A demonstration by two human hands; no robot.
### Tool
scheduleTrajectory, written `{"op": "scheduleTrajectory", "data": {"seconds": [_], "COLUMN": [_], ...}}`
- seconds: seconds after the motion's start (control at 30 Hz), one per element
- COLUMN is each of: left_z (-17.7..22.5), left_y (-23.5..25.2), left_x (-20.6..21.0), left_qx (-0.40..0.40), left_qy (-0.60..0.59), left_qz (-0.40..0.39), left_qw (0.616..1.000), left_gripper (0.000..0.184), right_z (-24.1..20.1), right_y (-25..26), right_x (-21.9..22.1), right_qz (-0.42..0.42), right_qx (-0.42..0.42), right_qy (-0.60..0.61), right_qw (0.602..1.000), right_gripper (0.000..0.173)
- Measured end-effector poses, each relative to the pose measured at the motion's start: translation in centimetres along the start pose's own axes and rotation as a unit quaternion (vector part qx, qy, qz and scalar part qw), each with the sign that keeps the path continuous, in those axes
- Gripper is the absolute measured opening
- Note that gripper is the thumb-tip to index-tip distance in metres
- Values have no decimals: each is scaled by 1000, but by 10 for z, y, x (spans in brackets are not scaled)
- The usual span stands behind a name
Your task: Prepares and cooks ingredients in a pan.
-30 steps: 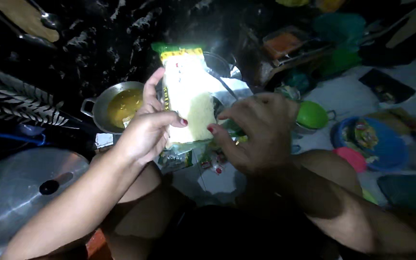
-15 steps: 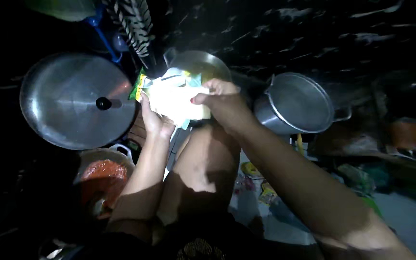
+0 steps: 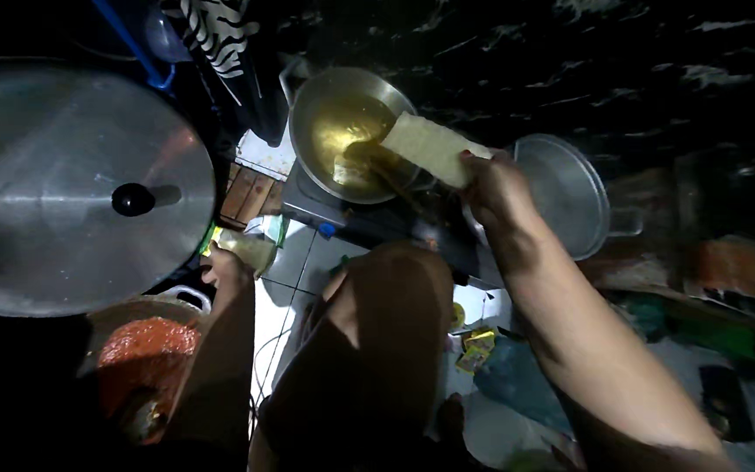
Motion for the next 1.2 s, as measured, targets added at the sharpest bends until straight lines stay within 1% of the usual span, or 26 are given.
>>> {"op": "scheduleTrajectory", "data": {"seconds": [0.03,0.07,0.1,0.13,0.17,0.2,0.23,0.27,0.3,0.33,0.37,0.43,0.47,0.53,0.63,0.67,0.73,0.77,0.83,0.87,0.93,1.0,1.03,1.1,1.13,1.2], "left_z": [9,19,29,43,57,73,89,104,115,122,126,127,125,121,120,119,119,118,120,122,122,120,119,117,118,122], "left_y": [-22,-47,-72,-98,-118,-135,-151,-167,-183,-195,-201,-206,-205,-202,-200,-199,-196,-194,-192,-192,-192,-194,-197,-213,-220,-221], "left_x": [1,4,9,16,26,39,56,74,90,104,115,133,139,148,154,156,159,160,161,161,164,165,166,166,166,172], "left_qx": [16,50,105,164,217,260,291,313,330,344,365,403,409,418,451,461,472,475,476,477,477,472,475,494,502,508], "left_qy": [-13,-28,-36,-38,-35,-27,-18,-3,11,19,26,44,58,86,118,118,112,114,152,172,193,209,214,245,268,308], "left_qz": [19,11,-39,-127,-232,-333,-418,-482,-518,-533,-532,-492,-478,-463,-434,-423,-407,-399,-386,-378,-359,-338,-319,-271,-258,-248], "left_qw": [1000,998,993,977,948,906,860,818,789,773,764,771,776,777,771,771,774,776,776,775,778,787,792,789,781,766], "left_gripper": [82,76,65,54,49,49,56,68,78,82,77,60,58,62,56,53,54,58,72,72,62,58,58,55,54,55], "right_z": [1,1,-1,-4,-7,-10,-13,-17,-20,-23,-25,-29,-30,-29,-25,-24,-24,-24,-25,-23,-22,-21,-19,-12,-7,-3], "right_y": [7,13,18,21,24,27,30,33,37,40,42,45,44,45,53,55,53,51,46,46,46,45,45,44,46,55], "right_x": [3,7,10,14,18,23,29,36,42,48,54,64,69,80,93,96,101,103,109,111,116,121,125,134,139,141], "right_qz": [-11,-30,-57,-90,-129,-170,-209,-247,-276,-296,-308,-300,-276,-214,-165,-164,-170,-168,-156,-148,-136,-125,-111,-62,-50,-49], "right_qx": [-22,-43,-65,-89,-112,-133,-150,-162,-169,-172,-176,-180,-183,-215,-272,-283,-290,-288,-283,-285,-284,-280,-289,-329,-323,-261], "right_qy": [-20,-45,-78,-113,-139,-151,-150,-141,-130,-124,-120,-129,-146,-196,-257,-270,-300,-316,-342,-347,-353,-368,-379,-418,-424,-415], "right_qw": [1000,998,993,986,975,964,955,945,937,931,927,928,932,933,912,906,893,888,882,881,881,878,872,844,845,870], "right_gripper": [40,40,40,39,40,39,37,35,35,35,38,47,58,79,97,97,79,69,60,58,57,58,57,56,55,56]}}
Point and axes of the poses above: each hand's wrist, its own y-axis towards the middle knuckle, its own x-axis out of the palm, z = x × y, the point moved 1 cm from there along y, towards the middle knuckle, and after that the axes turned 6 degrees about z, right-handed, at the moved point
